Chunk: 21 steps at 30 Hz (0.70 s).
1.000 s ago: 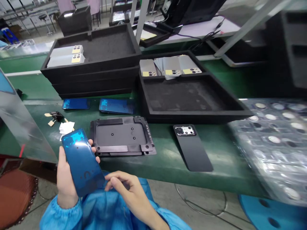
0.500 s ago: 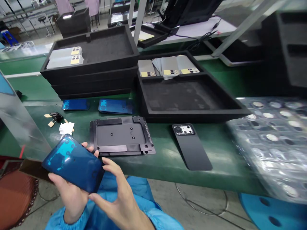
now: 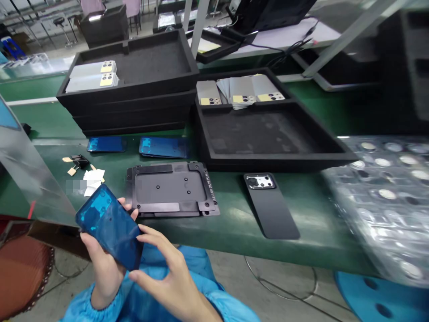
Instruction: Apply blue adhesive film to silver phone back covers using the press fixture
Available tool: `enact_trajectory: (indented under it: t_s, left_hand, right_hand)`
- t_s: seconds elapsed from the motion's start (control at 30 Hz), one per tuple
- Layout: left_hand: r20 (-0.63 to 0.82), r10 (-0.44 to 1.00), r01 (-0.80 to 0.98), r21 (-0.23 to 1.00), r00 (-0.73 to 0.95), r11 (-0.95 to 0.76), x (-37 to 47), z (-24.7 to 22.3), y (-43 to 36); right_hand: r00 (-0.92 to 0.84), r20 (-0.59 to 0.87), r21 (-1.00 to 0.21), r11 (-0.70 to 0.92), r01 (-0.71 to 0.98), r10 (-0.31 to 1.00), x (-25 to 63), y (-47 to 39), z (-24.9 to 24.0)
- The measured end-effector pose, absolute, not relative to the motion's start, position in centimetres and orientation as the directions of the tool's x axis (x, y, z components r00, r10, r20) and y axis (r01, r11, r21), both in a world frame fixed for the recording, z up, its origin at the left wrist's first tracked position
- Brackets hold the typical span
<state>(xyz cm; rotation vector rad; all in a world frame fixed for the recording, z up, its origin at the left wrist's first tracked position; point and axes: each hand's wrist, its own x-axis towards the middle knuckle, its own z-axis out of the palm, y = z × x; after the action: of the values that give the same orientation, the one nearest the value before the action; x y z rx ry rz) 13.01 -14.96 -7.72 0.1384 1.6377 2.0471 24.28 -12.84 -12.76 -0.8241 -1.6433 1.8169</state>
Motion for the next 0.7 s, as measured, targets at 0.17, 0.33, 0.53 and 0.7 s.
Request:
enact_trajectory:
  t_s: [0.17,0.33,0.53,0.7]
  left_hand:
    - [-0.166,0.509,-0.298,0.936,-0.845,-0.188,12.6,-8.3,-15.7]
    - [0.062,0.653,-0.124,0.964,-0.755,-0.235,11.2,-8.2,-16.1]
    - [-0.012,0.615,-0.089,0.992,-0.788,-0.094,10.4,-8.0,-15.6]
    - [-0.025,0.558,-0.091,0.992,-0.829,-0.09,10.5,-8.0,-15.1]
  right_hand:
    - [-0.715,-0.141,-0.969,-0.243,-0.043,0.685,24.5,-12.8,-12.5]
    - [-0.868,-0.132,-0.718,-0.65,-0.249,0.478,24.3,-12.6,-12.8]
    - [-0.911,-0.103,-0.538,-0.793,-0.287,0.399,23.7,-12.3,-12.8]
    - [-0.922,-0.135,-0.463,-0.845,-0.266,0.364,23.5,-12.3,-12.1]
